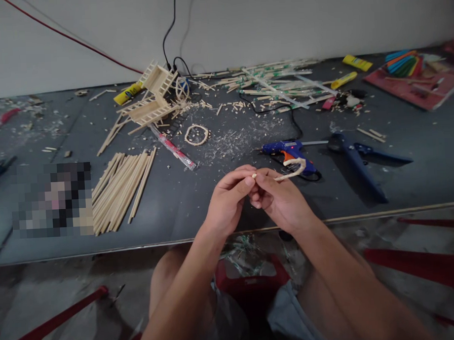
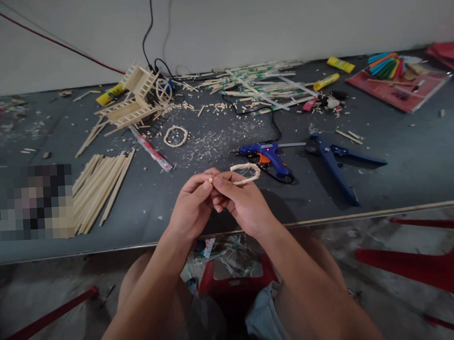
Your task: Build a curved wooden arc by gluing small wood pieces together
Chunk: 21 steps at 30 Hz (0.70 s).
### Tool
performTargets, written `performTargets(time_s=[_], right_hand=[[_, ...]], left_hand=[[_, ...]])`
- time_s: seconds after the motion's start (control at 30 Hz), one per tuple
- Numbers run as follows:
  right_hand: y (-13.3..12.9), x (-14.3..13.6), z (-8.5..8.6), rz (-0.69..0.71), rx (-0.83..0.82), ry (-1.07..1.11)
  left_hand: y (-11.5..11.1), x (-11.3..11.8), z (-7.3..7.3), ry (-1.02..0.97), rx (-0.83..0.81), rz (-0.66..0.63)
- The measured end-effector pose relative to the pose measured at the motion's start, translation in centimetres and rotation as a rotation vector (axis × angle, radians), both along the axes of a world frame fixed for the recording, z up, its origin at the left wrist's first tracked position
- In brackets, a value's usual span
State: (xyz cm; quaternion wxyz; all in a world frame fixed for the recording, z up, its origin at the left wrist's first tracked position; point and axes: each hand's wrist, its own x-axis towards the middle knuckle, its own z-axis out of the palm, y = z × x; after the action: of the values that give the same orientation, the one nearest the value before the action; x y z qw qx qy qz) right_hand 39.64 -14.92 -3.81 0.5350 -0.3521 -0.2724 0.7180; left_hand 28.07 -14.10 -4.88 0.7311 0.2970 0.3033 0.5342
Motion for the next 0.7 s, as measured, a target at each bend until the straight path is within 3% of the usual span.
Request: performTargets(time_s=[0.53,0.7], right_hand=[[-0.5,-0.1,0.1,0.155,0.02,0.055],[-0.6,-0.4,-0.4,0.157,0.03,0.098]], left_hand=[[-0.2,-1.5,0.3,-0.019,0.009,-0.141],[-0.4,-1.4,0.3,-0.035,-0.005,-0.105]])
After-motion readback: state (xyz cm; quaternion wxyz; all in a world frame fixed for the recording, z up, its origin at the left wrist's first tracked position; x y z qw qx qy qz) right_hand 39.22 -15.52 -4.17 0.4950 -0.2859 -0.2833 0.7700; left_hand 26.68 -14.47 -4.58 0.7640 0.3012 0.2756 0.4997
